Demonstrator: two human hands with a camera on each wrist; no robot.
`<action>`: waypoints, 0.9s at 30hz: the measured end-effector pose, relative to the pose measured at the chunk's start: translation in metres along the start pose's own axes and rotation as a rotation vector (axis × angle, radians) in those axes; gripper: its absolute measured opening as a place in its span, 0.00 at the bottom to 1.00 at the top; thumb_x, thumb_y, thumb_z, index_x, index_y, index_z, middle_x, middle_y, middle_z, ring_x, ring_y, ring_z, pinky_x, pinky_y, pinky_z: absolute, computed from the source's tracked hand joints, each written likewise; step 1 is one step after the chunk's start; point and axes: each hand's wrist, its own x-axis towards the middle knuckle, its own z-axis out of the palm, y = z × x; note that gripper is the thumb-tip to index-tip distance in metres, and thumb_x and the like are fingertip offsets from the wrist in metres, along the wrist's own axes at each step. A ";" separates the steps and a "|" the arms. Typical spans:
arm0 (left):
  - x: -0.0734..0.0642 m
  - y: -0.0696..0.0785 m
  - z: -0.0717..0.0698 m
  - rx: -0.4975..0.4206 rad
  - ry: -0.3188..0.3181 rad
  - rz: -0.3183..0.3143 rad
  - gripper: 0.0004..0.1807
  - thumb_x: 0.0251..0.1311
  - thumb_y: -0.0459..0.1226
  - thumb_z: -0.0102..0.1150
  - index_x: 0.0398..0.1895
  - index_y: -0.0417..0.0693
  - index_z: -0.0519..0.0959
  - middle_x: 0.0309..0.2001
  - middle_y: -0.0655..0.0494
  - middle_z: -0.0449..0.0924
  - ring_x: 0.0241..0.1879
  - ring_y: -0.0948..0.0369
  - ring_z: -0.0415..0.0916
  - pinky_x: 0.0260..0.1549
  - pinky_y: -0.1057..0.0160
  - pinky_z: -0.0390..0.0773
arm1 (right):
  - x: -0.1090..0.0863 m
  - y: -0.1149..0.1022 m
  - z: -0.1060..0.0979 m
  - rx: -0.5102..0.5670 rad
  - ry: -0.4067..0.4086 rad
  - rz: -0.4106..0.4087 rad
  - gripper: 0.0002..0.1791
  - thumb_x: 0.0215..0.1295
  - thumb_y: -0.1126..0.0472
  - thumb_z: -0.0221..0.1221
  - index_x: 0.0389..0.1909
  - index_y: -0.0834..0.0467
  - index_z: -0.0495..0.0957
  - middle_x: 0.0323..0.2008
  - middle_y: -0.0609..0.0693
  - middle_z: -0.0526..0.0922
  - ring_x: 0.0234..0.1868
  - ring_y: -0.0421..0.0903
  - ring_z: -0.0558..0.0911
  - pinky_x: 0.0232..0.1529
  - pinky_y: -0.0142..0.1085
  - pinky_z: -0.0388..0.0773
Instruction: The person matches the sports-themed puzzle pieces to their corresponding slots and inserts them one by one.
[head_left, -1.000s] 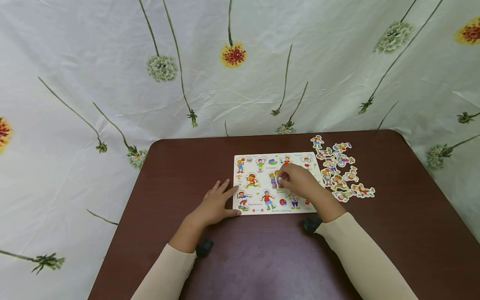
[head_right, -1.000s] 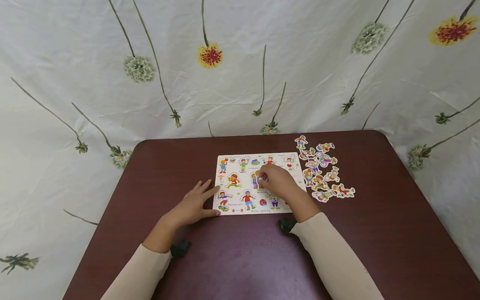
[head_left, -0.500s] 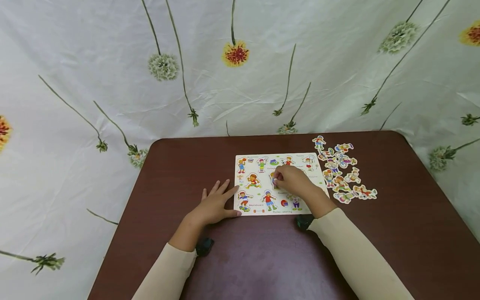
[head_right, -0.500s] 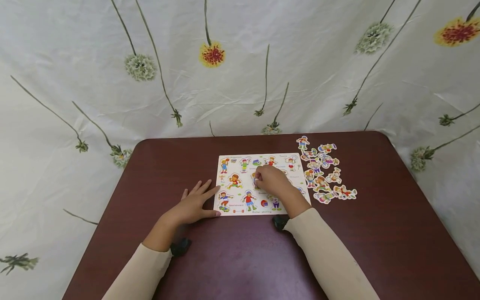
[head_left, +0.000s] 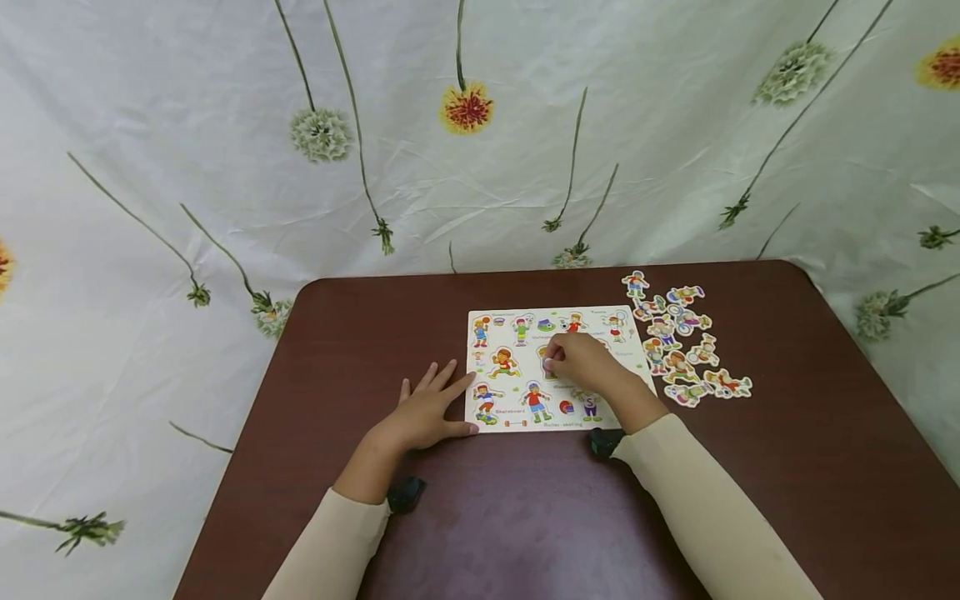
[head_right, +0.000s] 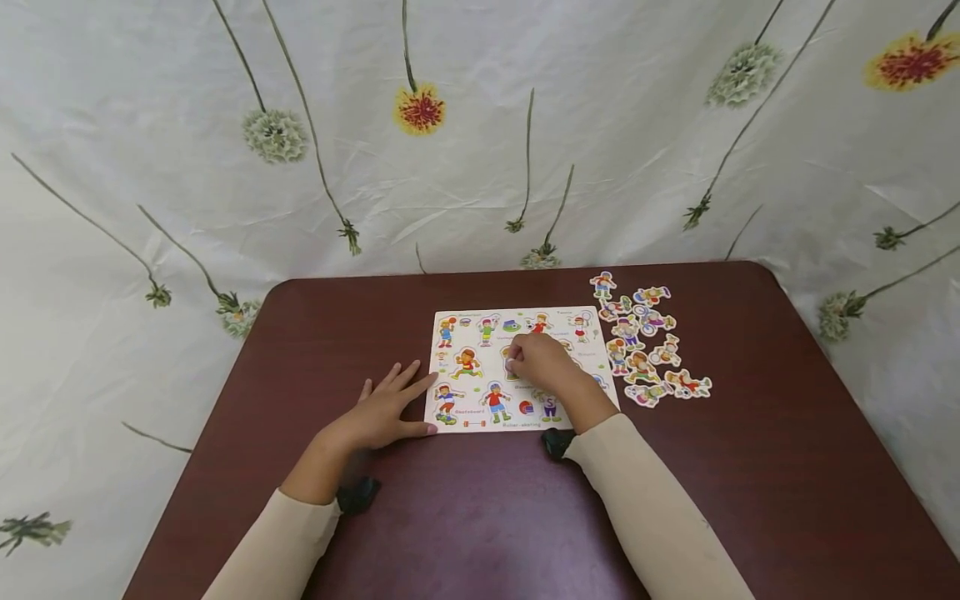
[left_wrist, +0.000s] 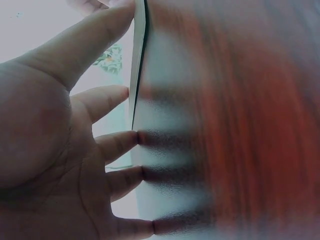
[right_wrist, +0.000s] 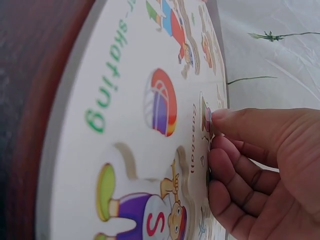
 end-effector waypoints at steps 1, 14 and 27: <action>0.000 0.000 0.000 0.002 0.000 0.000 0.48 0.61 0.58 0.66 0.81 0.66 0.54 0.84 0.50 0.39 0.82 0.43 0.31 0.71 0.25 0.32 | 0.000 0.000 0.000 0.006 0.001 0.005 0.05 0.69 0.58 0.64 0.36 0.55 0.80 0.30 0.48 0.81 0.31 0.43 0.76 0.37 0.35 0.71; -0.002 0.001 -0.002 0.003 -0.009 0.017 0.48 0.62 0.58 0.65 0.81 0.65 0.53 0.84 0.49 0.39 0.82 0.42 0.31 0.71 0.25 0.32 | -0.007 0.001 0.001 0.105 0.037 0.019 0.09 0.69 0.58 0.64 0.43 0.59 0.81 0.35 0.50 0.82 0.36 0.45 0.77 0.42 0.38 0.74; -0.004 0.002 -0.004 -0.017 -0.009 0.019 0.48 0.61 0.57 0.66 0.81 0.64 0.54 0.83 0.49 0.39 0.82 0.42 0.31 0.71 0.25 0.31 | -0.030 0.011 -0.005 0.394 0.171 0.054 0.16 0.72 0.55 0.61 0.56 0.58 0.80 0.49 0.55 0.84 0.52 0.52 0.82 0.55 0.46 0.78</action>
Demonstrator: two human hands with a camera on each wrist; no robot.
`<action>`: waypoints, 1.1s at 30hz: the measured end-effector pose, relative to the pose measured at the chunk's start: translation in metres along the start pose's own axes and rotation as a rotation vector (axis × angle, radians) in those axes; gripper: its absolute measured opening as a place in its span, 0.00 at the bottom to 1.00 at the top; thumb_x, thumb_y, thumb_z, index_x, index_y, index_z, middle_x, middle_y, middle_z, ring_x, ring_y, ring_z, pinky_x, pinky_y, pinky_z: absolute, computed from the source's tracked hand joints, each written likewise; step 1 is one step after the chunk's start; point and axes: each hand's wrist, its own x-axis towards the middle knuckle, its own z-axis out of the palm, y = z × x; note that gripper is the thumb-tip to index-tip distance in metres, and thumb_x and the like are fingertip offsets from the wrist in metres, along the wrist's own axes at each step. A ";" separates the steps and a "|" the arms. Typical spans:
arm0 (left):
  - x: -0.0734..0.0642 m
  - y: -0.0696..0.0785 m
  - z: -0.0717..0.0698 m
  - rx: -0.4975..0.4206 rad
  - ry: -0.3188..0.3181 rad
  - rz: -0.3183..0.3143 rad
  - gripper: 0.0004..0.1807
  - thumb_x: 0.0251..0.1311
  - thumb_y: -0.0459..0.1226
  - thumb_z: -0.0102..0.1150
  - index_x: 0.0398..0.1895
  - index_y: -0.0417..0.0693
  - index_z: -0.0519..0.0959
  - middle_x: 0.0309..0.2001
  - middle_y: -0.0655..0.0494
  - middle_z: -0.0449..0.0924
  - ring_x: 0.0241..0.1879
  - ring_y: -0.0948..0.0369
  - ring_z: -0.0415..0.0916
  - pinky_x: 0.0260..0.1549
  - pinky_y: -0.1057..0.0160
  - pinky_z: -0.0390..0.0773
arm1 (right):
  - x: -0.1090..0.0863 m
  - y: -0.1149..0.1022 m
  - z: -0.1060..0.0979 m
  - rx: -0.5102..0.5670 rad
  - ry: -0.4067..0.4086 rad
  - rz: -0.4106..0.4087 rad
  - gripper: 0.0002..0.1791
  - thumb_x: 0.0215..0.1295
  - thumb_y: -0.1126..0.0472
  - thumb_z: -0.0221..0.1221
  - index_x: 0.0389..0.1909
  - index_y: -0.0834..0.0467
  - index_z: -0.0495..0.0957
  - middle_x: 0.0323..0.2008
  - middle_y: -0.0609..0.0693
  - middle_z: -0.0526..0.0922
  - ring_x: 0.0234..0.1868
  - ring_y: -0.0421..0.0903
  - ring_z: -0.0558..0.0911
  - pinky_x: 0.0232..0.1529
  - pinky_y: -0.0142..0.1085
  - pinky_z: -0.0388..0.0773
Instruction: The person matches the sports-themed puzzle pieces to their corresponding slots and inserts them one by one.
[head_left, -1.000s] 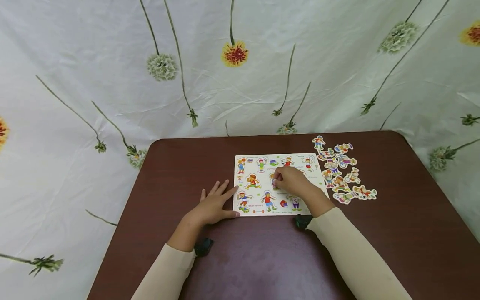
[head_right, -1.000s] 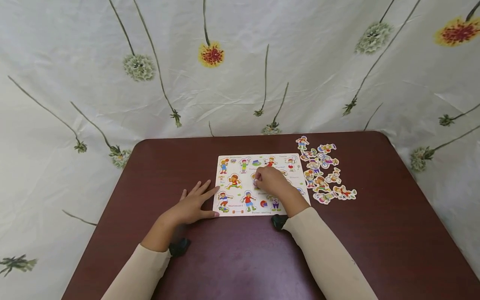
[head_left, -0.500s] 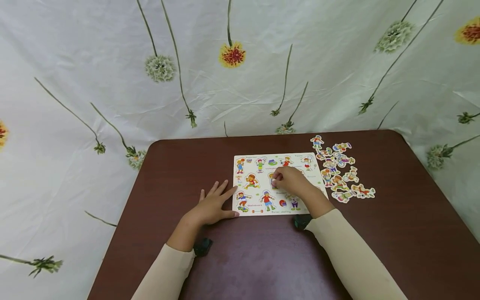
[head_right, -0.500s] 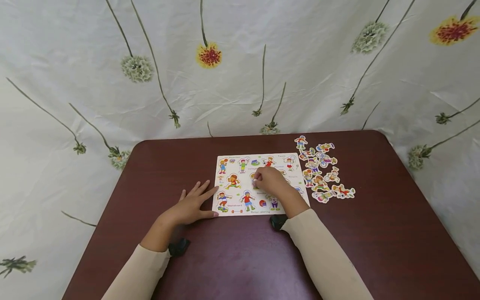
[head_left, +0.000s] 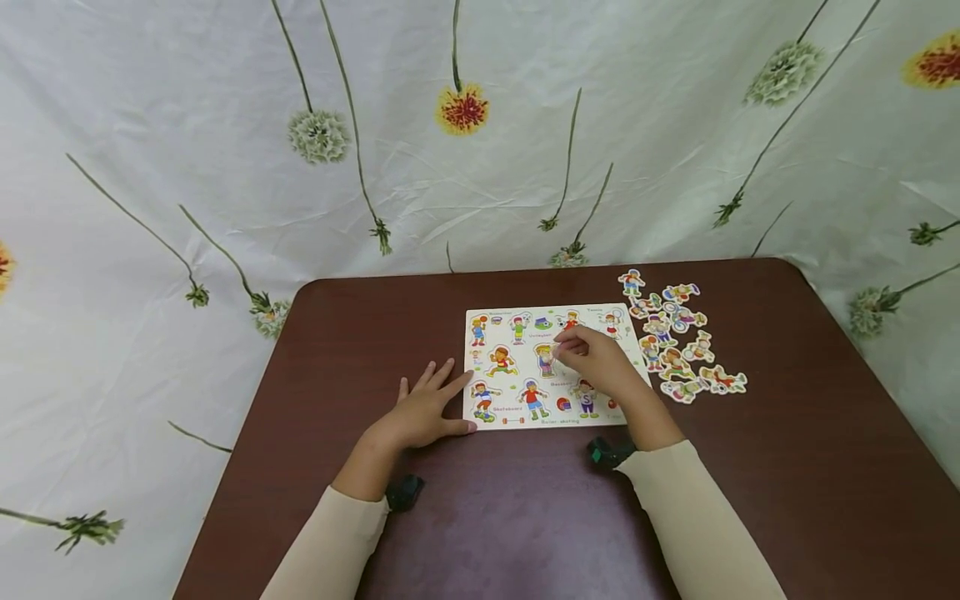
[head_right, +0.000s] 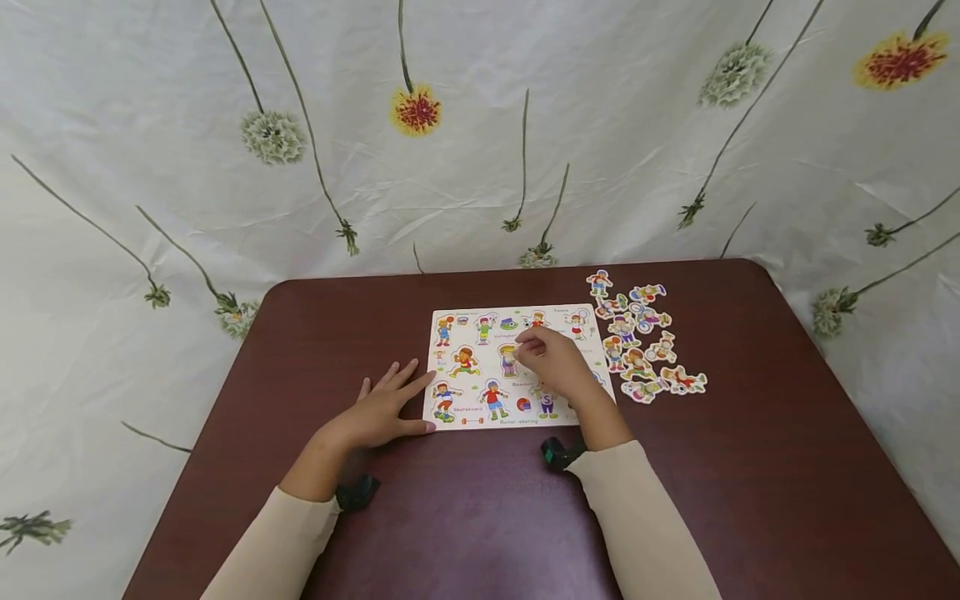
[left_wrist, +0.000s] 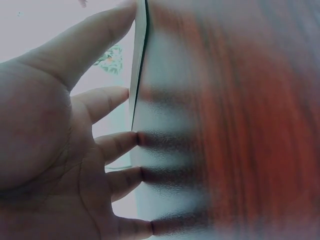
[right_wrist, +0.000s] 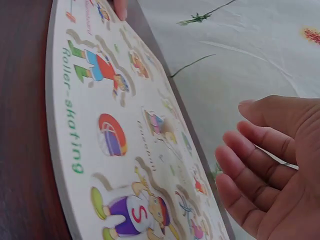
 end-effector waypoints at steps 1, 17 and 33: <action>0.000 0.000 0.000 -0.003 0.002 -0.001 0.48 0.61 0.57 0.66 0.81 0.64 0.54 0.83 0.48 0.39 0.82 0.42 0.31 0.71 0.25 0.31 | -0.001 0.000 -0.002 0.018 0.010 -0.004 0.17 0.72 0.55 0.61 0.57 0.58 0.79 0.49 0.56 0.84 0.52 0.53 0.83 0.55 0.47 0.78; 0.001 -0.001 -0.001 0.004 -0.007 -0.002 0.48 0.62 0.57 0.65 0.81 0.65 0.53 0.84 0.49 0.38 0.82 0.42 0.30 0.71 0.25 0.30 | -0.034 0.020 -0.044 0.037 0.178 -0.003 0.18 0.75 0.56 0.58 0.58 0.61 0.79 0.49 0.59 0.83 0.49 0.53 0.82 0.48 0.36 0.76; 0.001 -0.003 0.001 0.005 -0.015 0.000 0.48 0.62 0.58 0.65 0.82 0.65 0.52 0.84 0.50 0.38 0.82 0.43 0.29 0.72 0.26 0.30 | -0.078 0.070 -0.092 -0.209 0.215 0.034 0.16 0.73 0.59 0.59 0.54 0.64 0.80 0.46 0.63 0.83 0.44 0.55 0.83 0.34 0.32 0.77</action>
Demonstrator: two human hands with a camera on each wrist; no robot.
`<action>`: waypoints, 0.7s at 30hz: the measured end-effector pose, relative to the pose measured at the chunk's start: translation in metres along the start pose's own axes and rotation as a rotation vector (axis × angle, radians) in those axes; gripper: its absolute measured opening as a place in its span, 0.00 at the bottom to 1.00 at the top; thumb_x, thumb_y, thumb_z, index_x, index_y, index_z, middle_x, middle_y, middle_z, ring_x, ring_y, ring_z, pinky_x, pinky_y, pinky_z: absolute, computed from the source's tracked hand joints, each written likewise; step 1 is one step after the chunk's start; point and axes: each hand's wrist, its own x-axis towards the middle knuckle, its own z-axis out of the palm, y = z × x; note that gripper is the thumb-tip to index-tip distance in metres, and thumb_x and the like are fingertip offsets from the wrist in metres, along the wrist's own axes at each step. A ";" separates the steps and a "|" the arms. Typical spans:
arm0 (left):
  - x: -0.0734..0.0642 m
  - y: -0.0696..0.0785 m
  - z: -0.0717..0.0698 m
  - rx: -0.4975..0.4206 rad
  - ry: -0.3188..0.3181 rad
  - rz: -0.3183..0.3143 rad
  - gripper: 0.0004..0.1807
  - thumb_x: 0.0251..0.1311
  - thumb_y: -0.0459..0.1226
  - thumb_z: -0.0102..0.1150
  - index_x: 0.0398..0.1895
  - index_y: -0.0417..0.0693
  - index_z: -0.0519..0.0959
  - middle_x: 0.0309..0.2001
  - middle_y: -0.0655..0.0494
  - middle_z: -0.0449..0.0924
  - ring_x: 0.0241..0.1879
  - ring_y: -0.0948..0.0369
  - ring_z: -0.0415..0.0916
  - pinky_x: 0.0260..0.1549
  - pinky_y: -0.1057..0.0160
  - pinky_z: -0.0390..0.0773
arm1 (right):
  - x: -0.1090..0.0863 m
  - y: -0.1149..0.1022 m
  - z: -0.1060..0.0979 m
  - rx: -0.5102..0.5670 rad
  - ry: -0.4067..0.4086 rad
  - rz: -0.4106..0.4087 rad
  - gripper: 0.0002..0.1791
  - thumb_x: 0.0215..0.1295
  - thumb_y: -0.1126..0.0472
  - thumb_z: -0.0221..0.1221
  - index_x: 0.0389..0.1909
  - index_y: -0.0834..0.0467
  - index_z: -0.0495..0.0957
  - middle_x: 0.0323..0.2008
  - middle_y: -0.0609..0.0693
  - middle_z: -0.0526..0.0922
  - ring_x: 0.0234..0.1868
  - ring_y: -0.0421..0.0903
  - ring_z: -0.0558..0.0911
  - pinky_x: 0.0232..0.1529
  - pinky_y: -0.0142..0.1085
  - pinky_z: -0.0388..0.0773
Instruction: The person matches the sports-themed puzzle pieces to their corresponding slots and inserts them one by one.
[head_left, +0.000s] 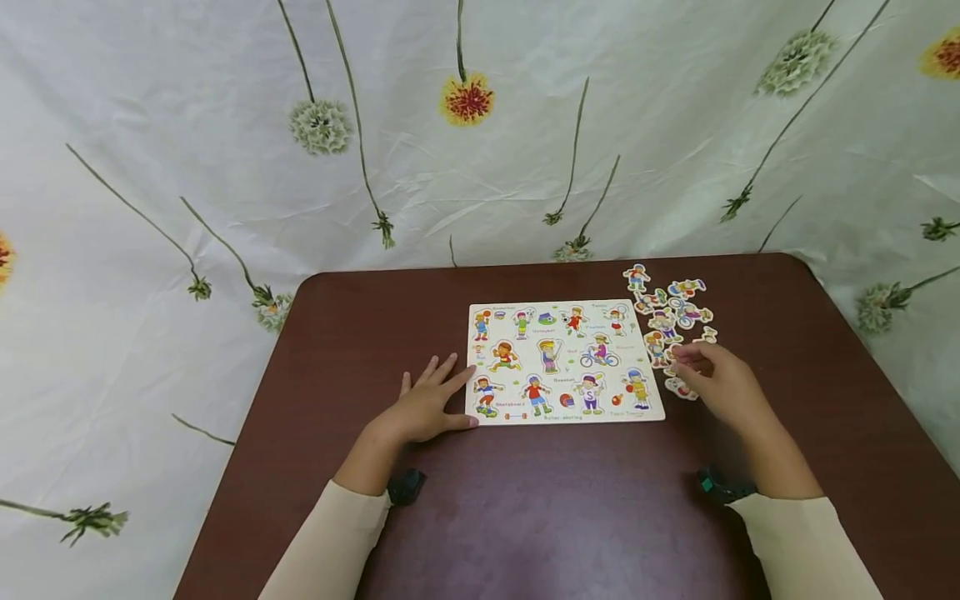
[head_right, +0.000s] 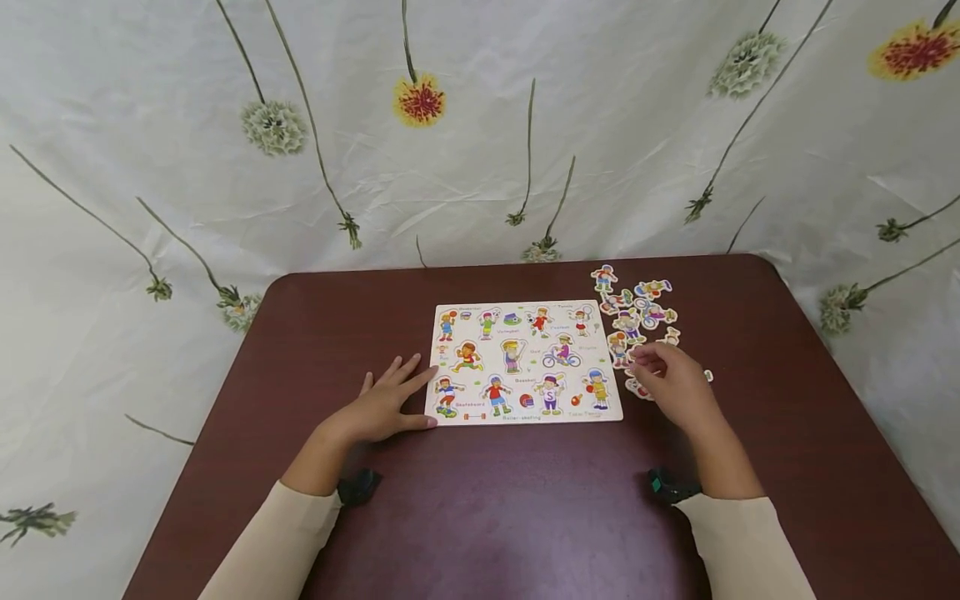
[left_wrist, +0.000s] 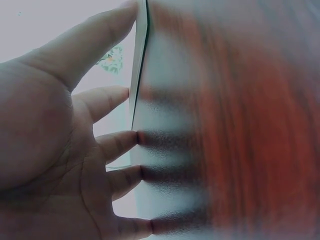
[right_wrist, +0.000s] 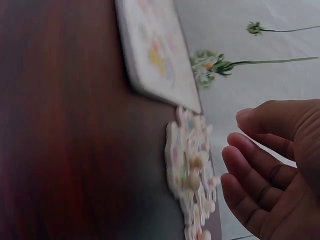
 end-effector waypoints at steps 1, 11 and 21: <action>-0.001 0.000 0.000 0.004 0.001 0.001 0.48 0.62 0.58 0.65 0.82 0.65 0.52 0.84 0.50 0.38 0.82 0.43 0.30 0.72 0.26 0.30 | -0.001 0.003 -0.002 -0.025 -0.011 -0.009 0.15 0.72 0.60 0.60 0.53 0.65 0.80 0.46 0.63 0.82 0.43 0.56 0.83 0.34 0.33 0.78; -0.003 0.004 0.000 -0.005 0.003 0.009 0.48 0.63 0.57 0.64 0.82 0.64 0.52 0.84 0.49 0.38 0.82 0.43 0.29 0.72 0.27 0.30 | -0.005 0.028 -0.010 -0.236 -0.125 -0.144 0.07 0.63 0.68 0.62 0.42 0.64 0.83 0.41 0.62 0.79 0.39 0.56 0.84 0.38 0.44 0.79; -0.003 0.002 -0.001 0.003 0.006 0.000 0.48 0.62 0.57 0.65 0.82 0.65 0.52 0.84 0.50 0.38 0.82 0.44 0.29 0.72 0.27 0.30 | -0.003 0.030 -0.012 -0.275 -0.171 -0.176 0.06 0.62 0.71 0.62 0.39 0.63 0.83 0.37 0.56 0.80 0.37 0.51 0.82 0.37 0.43 0.78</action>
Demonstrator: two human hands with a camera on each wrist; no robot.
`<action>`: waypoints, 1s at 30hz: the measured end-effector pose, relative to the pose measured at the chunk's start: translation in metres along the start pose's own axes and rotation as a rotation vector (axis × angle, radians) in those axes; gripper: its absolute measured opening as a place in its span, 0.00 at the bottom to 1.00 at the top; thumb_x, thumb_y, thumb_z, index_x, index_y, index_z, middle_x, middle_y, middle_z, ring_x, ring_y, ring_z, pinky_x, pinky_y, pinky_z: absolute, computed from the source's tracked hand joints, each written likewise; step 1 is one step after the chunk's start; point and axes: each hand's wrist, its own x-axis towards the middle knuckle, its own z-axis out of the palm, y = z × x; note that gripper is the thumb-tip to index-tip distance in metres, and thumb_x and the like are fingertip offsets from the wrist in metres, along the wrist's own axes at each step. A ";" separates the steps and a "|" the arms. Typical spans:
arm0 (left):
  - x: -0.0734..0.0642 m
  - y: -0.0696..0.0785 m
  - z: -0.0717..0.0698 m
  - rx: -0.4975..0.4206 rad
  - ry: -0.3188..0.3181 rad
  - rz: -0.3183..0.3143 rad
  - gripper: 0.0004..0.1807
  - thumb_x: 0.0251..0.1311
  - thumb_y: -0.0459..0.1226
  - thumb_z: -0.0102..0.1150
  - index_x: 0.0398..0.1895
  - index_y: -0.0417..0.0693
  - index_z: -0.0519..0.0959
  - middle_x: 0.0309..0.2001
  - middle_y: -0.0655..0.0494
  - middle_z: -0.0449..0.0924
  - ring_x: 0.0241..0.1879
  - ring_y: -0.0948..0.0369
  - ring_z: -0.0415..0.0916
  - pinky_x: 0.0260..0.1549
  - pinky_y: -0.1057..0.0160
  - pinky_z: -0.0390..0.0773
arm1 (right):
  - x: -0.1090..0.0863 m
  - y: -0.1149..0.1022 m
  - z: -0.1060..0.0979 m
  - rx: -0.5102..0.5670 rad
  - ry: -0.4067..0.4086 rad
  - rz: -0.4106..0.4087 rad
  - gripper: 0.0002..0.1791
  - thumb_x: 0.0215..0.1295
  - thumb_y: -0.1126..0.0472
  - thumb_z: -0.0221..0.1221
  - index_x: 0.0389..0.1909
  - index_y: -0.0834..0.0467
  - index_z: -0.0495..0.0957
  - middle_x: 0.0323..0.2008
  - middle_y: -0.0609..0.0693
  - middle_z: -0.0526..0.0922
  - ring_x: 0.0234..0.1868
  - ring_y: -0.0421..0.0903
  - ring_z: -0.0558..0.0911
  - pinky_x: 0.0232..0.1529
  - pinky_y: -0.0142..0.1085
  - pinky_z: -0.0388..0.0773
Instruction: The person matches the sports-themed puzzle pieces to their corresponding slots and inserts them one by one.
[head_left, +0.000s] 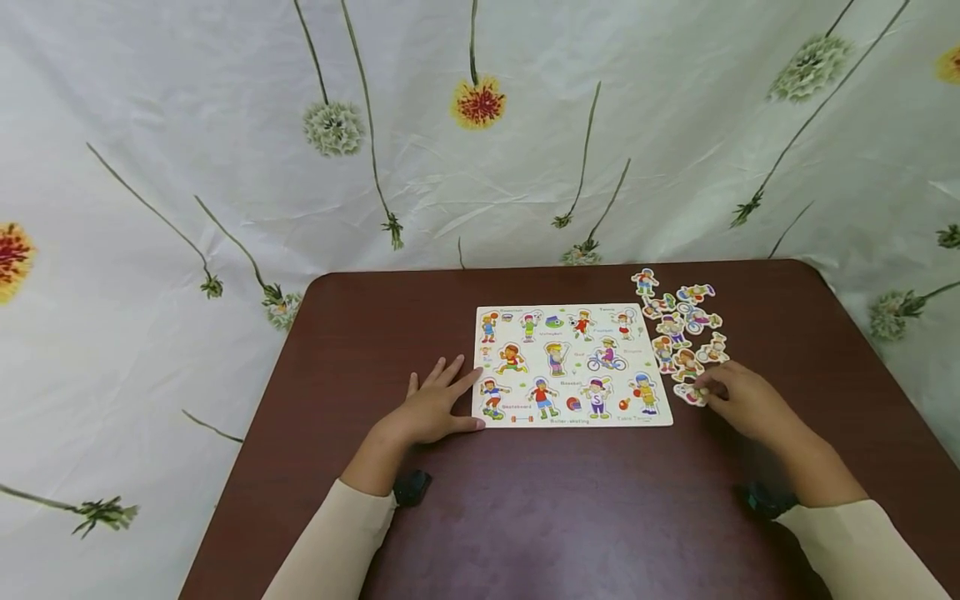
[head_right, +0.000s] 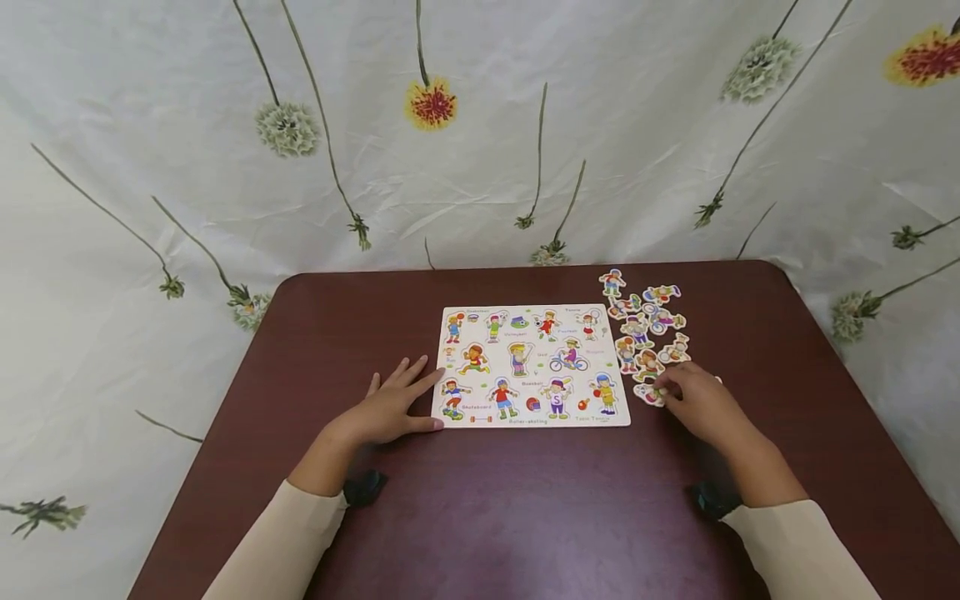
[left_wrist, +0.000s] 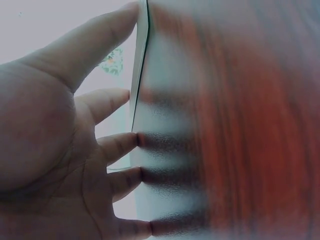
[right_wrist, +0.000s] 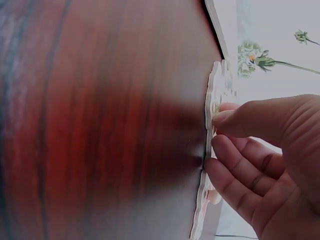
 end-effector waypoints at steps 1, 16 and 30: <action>0.000 0.000 0.000 0.001 0.000 0.001 0.48 0.62 0.57 0.65 0.82 0.65 0.52 0.84 0.50 0.38 0.82 0.44 0.29 0.72 0.27 0.30 | 0.000 0.000 0.000 -0.001 -0.005 -0.002 0.06 0.63 0.71 0.62 0.39 0.63 0.83 0.37 0.57 0.80 0.36 0.51 0.82 0.37 0.43 0.78; -0.002 -0.001 0.000 -0.004 -0.003 0.009 0.48 0.63 0.57 0.64 0.82 0.63 0.51 0.84 0.48 0.37 0.82 0.43 0.29 0.72 0.27 0.30 | 0.001 -0.005 -0.002 -0.003 0.030 0.029 0.05 0.66 0.65 0.64 0.40 0.62 0.82 0.36 0.55 0.82 0.37 0.50 0.82 0.38 0.44 0.78; -0.001 -0.001 0.001 0.002 -0.002 0.012 0.48 0.63 0.57 0.64 0.82 0.64 0.51 0.84 0.49 0.37 0.82 0.43 0.29 0.72 0.27 0.30 | 0.018 -0.030 0.002 0.079 0.092 -0.025 0.05 0.65 0.66 0.65 0.39 0.62 0.82 0.34 0.53 0.82 0.35 0.45 0.80 0.34 0.35 0.76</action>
